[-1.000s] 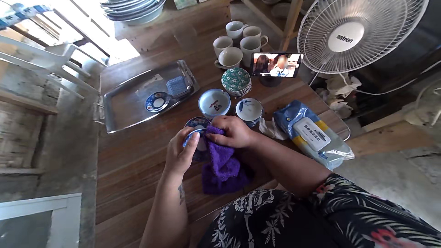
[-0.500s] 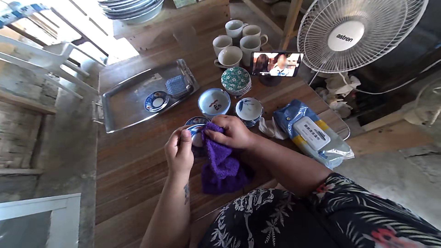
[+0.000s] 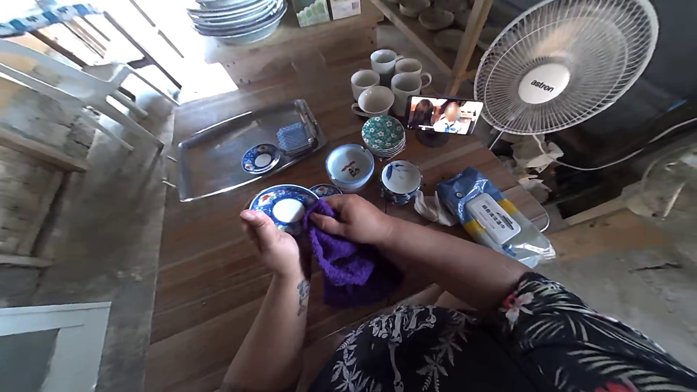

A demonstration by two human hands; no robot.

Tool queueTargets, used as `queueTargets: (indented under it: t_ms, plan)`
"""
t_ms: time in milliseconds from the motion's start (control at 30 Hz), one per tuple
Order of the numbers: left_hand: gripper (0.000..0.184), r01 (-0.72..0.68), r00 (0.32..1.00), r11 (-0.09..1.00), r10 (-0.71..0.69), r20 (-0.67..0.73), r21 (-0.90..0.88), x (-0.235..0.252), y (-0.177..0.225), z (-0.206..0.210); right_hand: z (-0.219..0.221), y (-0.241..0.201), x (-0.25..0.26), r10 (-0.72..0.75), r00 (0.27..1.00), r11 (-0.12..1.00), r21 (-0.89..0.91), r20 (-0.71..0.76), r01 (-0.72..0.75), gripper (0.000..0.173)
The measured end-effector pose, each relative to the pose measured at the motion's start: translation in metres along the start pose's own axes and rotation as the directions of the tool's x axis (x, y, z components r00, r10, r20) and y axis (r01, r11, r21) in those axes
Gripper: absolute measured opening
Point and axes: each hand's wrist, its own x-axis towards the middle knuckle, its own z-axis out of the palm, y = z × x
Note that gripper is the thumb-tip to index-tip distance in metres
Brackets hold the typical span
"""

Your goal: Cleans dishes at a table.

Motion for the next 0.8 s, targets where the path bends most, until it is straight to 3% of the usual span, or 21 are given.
queueTargets:
  t_ms: [167, 300, 400, 600, 800]
  plan:
    - [0.042, -0.105, 0.993, 0.994, 0.105, -0.048, -0.001, -0.002, -0.004, 0.002, -0.021, 0.014, 0.03, -0.212, 0.971, 0.976, -0.02, 0.113, 0.216, 0.025]
    - [0.049, -0.143, 0.989, 0.989, 0.144, 0.029, -0.035, -0.004, -0.015, 0.002, -0.028, 0.031, 0.037, -0.226, 0.964, 0.974, 0.061, 0.14, 0.219, 0.024]
    - [0.055, -0.152, 0.985, 0.988, 0.153, 0.084, -0.026, -0.007, -0.021, 0.001, -0.021, 0.041, 0.031, -0.234, 0.971, 0.97, 0.076, 0.047, 0.23, 0.024]
    - [0.057, -0.039, 0.986, 0.999, 0.034, 0.164, 0.028, -0.016, -0.019, 0.0, -0.021, 0.051, 0.024, -0.33, 0.927, 0.934, 0.078, -0.18, 0.348, 0.03]
    - [0.033, 0.072, 0.949, 0.984, -0.117, 0.292, 0.162, -0.003, -0.013, -0.002, -0.029, 0.059, 0.023, -0.399, 0.903, 0.913, 0.027, -0.162, 0.408, 0.028]
